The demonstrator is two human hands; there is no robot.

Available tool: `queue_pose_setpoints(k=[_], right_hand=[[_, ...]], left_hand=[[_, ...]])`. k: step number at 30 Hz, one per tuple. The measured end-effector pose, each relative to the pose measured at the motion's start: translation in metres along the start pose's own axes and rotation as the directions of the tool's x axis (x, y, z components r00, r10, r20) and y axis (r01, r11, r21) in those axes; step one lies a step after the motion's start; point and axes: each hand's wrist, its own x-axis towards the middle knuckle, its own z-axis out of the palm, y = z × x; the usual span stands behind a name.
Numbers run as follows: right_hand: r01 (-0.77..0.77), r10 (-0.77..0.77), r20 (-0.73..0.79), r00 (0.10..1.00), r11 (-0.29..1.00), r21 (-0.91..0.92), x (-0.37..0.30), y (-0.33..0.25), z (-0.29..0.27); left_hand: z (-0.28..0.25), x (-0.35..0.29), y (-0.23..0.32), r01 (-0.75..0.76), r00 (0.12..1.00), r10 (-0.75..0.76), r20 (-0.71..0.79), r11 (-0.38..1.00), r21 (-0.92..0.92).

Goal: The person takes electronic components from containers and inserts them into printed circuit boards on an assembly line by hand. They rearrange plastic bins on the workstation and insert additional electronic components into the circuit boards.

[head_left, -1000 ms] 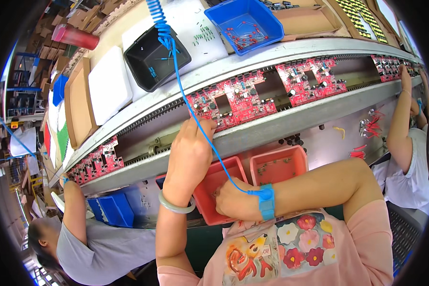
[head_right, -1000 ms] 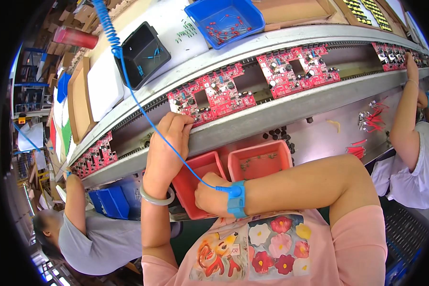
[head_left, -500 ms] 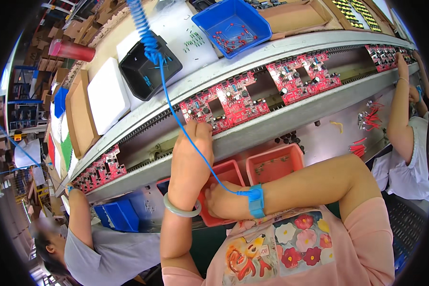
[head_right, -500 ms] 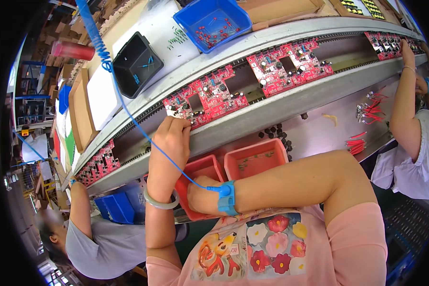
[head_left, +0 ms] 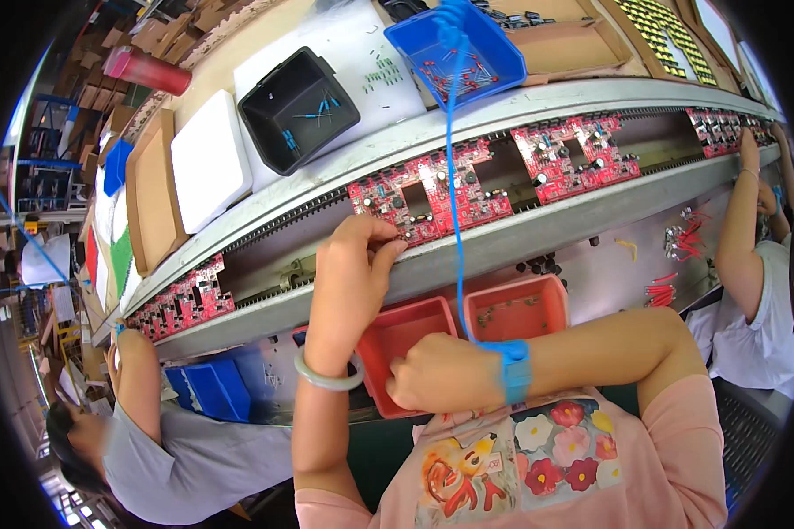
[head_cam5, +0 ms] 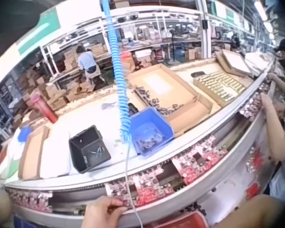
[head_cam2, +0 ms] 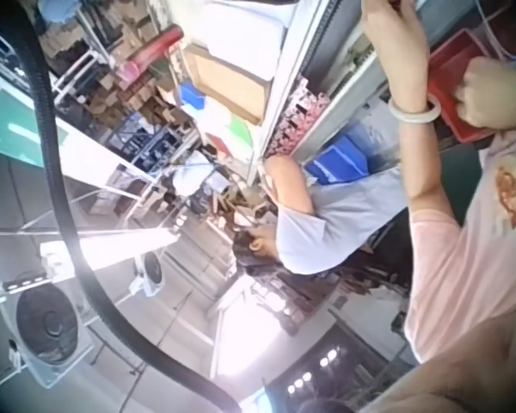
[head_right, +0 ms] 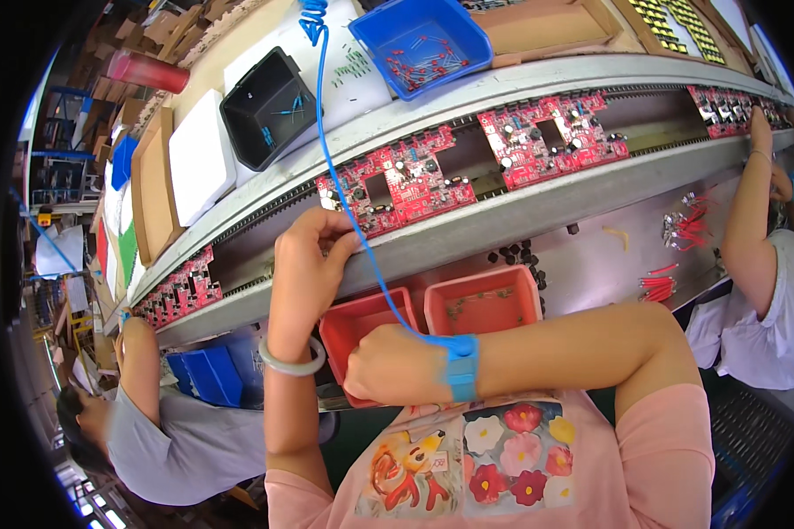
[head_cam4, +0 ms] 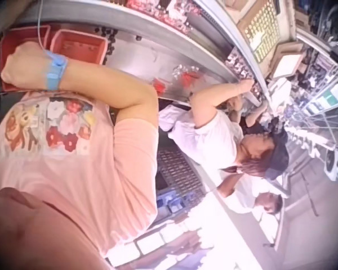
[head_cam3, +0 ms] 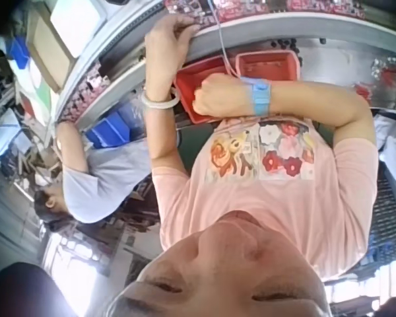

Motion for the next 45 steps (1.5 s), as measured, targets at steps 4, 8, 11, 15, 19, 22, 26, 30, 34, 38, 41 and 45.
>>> queue_pose_setpoints(k=[4, 8, 11, 15, 19, 22, 26, 30, 34, 38, 41, 45], right_hand=[[-0.053, 0.061, -0.228, 0.972, 0.998, 0.043, -0.038, 0.014, -0.034], [-0.258, 0.206, -0.542, 0.814, 0.966, -0.021, -0.07, 0.059, -0.07], [-0.401, 0.365, -0.559, 0.745, 0.914, 0.063, -0.074, 0.092, -0.074], [-0.441, 0.3, -0.611, 0.733, 0.893, -0.091, -0.068, 0.105, -0.065], [-0.423, 0.258, -0.618, 0.743, 0.896, -0.135, -0.061, 0.11, -0.059], [-0.438, 0.271, -0.6, 0.753, 0.887, -0.15, -0.059, 0.111, -0.057], [-0.448, 0.267, -0.605, 0.75, 0.878, -0.168, -0.056, 0.112, -0.055], [-0.471, 0.294, -0.544, 0.786, 0.855, -0.217, -0.057, 0.11, -0.06], [-0.473, 0.288, -0.598, 0.748, 0.863, -0.176, -0.061, 0.112, -0.067], [-0.46, 0.309, -0.561, 0.768, 0.876, -0.148, -0.066, 0.111, -0.07], [-0.437, 0.303, -0.508, 0.806, 0.884, -0.166, -0.062, 0.111, -0.069], [-0.46, 0.309, -0.488, 0.816, 0.858, -0.227, -0.059, 0.112, -0.068]], left_hand=[[-0.01, -0.041, 0.012, -0.205, 0.961, 0.235, -0.145, 0.959, 0.196], [-0.022, -0.101, 0.017, -0.31, 0.903, 0.209, 0.376, 0.922, 0.233], [-0.002, -0.117, 0.014, -0.42, 0.822, 0.224, 0.523, 0.859, 0.292], [0.021, -0.122, -0.005, -0.507, 0.792, 0.204, 0.576, 0.745, 0.433], [0.021, -0.122, -0.009, -0.534, 0.751, 0.186, 0.634, 0.736, 0.416], [0.02, -0.121, -0.006, -0.541, 0.749, 0.207, 0.63, 0.74, 0.4], [0.02, -0.12, -0.005, -0.527, 0.748, 0.208, 0.631, 0.763, 0.374], [0.023, -0.12, -0.004, -0.539, 0.756, 0.257, 0.602, 0.766, 0.35], [0.021, -0.119, -0.004, -0.465, 0.799, 0.264, 0.54, 0.841, 0.278], [0.018, -0.117, 0.0, -0.375, 0.839, 0.255, 0.48, 0.911, 0.172], [0.019, -0.12, 0.002, -0.274, 0.865, 0.19, 0.463, 0.954, 0.12], [0.019, -0.121, -0.001, -0.249, 0.882, 0.195, 0.43, 0.966, 0.072]])
